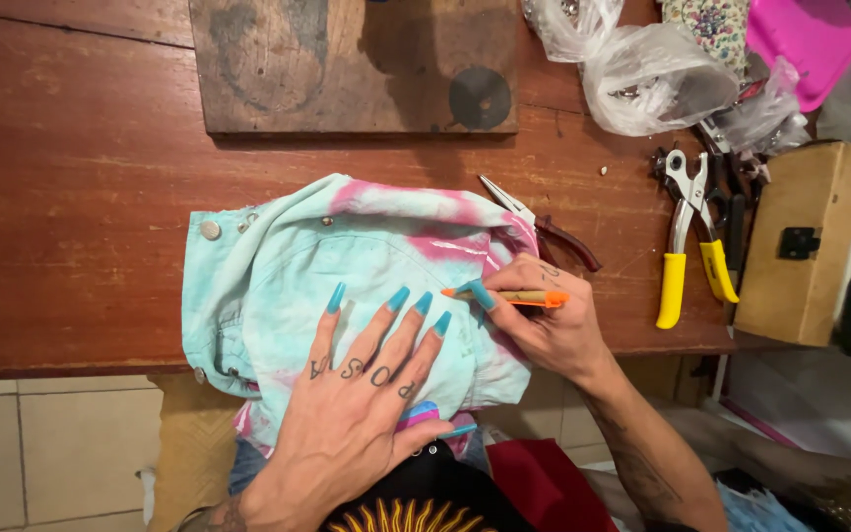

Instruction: Marking fabric with a pen and attaching hardware using a hand-held punch tool

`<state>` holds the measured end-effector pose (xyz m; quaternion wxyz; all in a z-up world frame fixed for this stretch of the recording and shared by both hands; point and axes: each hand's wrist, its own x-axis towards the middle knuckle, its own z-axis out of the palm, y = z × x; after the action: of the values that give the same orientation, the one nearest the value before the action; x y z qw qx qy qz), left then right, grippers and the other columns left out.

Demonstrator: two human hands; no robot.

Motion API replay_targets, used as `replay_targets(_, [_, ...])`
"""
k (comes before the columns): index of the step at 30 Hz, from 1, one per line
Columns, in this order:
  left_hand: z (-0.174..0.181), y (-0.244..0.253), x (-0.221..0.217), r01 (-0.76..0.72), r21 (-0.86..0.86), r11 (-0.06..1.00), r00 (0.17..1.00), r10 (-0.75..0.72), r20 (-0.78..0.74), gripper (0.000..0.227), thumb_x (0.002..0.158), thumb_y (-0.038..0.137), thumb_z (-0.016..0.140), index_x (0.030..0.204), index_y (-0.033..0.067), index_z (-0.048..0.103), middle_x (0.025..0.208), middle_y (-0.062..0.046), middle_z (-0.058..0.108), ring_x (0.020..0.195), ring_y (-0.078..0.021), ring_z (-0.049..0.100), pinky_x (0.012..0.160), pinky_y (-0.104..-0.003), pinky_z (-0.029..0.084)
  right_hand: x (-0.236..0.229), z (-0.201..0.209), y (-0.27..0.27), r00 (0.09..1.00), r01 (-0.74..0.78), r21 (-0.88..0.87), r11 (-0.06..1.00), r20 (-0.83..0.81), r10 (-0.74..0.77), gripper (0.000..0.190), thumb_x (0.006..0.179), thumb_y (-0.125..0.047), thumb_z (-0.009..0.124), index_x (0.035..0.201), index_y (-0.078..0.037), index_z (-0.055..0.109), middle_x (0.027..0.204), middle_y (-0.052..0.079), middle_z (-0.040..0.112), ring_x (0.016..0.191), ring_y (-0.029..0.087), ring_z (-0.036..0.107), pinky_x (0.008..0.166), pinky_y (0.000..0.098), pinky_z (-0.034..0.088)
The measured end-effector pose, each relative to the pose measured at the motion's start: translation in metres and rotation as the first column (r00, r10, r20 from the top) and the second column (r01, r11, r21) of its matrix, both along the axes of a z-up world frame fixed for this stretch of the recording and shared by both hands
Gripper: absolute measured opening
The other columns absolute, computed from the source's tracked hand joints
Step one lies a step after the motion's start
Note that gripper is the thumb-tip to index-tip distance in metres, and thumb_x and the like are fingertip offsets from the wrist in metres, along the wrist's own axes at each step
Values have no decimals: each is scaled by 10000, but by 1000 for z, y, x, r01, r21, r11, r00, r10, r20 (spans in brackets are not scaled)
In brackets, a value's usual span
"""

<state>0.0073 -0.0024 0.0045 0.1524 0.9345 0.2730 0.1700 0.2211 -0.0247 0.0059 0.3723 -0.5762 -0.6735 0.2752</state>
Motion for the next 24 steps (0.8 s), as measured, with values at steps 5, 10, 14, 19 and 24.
replay_targets(5, [-1,-1,0,-4,11,1000,1000,4,-3,662,759,639,454,1163,118,512,1244,-92,475,1148,-246,427,933,-522,306,-1,5,3,998,-33,43,999,61,31,113,839,-102,529,796,1,550,705,43,572,580,174,498,580,281,431])
replay_targets(10, [-1,-1,0,0,8,1000,1000,0,-10,657,764,633,445,1170,119,506,1250,-89,471,1152,-244,423,935,-525,302,-1,5,4,998,-30,32,999,59,28,112,839,-99,530,796,2,552,712,43,575,596,174,510,591,277,434])
replay_targets(14, [-2,-1,0,2,10,1000,1000,-2,-18,658,763,633,442,1171,121,506,1251,-88,469,1148,-245,425,940,-524,296,0,4,3,998,-31,27,999,52,30,119,838,-107,529,801,4,554,709,49,574,597,178,512,587,274,432])
replay_targets(19, [-1,-1,0,1,10,1000,1000,-1,-20,654,767,629,439,1172,121,504,1253,-88,466,1151,-245,421,936,-526,299,-1,5,4,997,-27,25,999,72,25,107,838,-104,534,799,-7,557,714,39,578,600,168,520,586,269,437])
replay_targets(24, [-1,-1,0,1,2,1000,1000,-1,-5,654,760,629,458,1164,117,508,1247,-88,472,1150,-248,424,938,-528,297,-1,4,4,998,-30,41,999,61,28,103,834,-96,539,805,1,555,718,47,582,592,172,513,579,270,434])
